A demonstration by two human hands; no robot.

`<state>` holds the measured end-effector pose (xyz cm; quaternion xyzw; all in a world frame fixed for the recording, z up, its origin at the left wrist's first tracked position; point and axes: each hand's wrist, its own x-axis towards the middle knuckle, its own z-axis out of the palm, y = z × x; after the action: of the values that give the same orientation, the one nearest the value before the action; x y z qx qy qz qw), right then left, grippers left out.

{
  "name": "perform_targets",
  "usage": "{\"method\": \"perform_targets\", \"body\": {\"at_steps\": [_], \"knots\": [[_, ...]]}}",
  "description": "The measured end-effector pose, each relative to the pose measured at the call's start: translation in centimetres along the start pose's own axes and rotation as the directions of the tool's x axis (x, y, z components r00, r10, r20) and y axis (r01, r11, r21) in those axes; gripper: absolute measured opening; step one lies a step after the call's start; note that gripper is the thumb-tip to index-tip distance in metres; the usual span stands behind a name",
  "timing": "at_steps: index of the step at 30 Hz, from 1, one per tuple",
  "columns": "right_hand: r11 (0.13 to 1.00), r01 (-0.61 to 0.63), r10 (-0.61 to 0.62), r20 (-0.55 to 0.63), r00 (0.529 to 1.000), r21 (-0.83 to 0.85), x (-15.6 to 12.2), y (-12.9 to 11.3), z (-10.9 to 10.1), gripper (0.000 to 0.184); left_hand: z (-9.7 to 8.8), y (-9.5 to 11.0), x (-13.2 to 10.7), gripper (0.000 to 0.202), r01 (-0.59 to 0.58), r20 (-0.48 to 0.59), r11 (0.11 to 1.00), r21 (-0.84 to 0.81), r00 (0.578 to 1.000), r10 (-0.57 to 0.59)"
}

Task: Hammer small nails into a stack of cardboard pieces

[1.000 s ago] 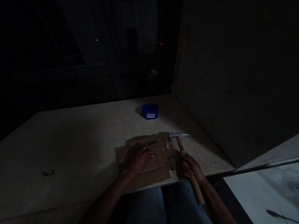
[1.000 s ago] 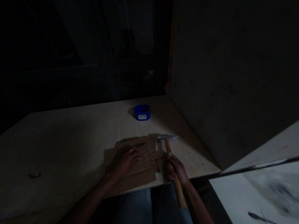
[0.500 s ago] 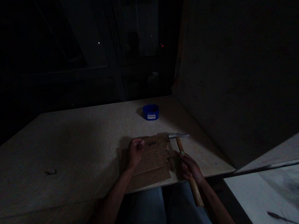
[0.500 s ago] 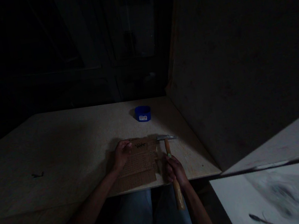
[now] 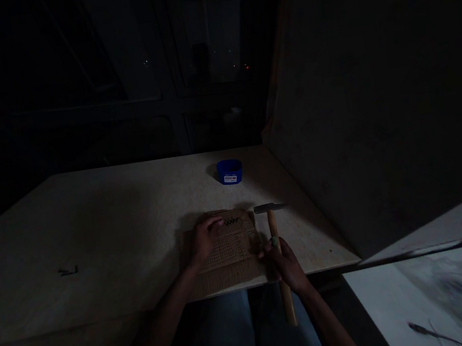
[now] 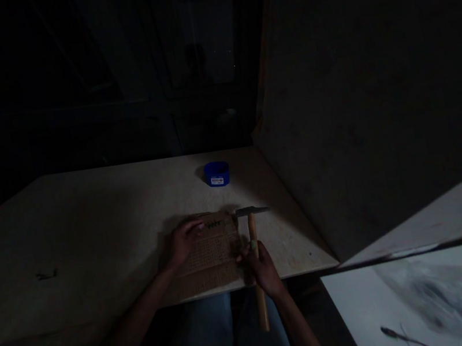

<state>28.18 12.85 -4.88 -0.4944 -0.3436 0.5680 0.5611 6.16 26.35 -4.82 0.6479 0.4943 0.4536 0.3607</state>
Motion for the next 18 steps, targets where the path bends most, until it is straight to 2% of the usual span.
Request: {"method": "perform_targets", "body": {"at_steps": [4,11,16,18], "knots": [[0.997,0.023,-0.022,0.018,1.000,-0.080,-0.2,0.5,0.2,0.042,0.2,-0.2,-0.2,0.021,-0.066,0.033,0.993,0.097,0.997,0.063],[0.990,0.009,-0.006,0.020,1.000,-0.142,-0.3,0.5,0.4,0.042,0.6,-1.0,-0.4,0.024,-0.075,0.102,0.990,0.123,0.993,0.062],[0.973,0.041,-0.042,0.001,0.999,-0.229,-0.7,0.3,0.5,0.035,0.8,-1.7,-0.5,0.023,-0.068,0.094,0.989,0.132,0.994,0.056],[0.977,0.024,-0.022,0.012,1.000,-0.212,-0.7,0.4,0.4,0.034,0.9,-1.9,-0.5,0.024,-0.053,0.085,0.993,0.107,0.995,0.043]]}}
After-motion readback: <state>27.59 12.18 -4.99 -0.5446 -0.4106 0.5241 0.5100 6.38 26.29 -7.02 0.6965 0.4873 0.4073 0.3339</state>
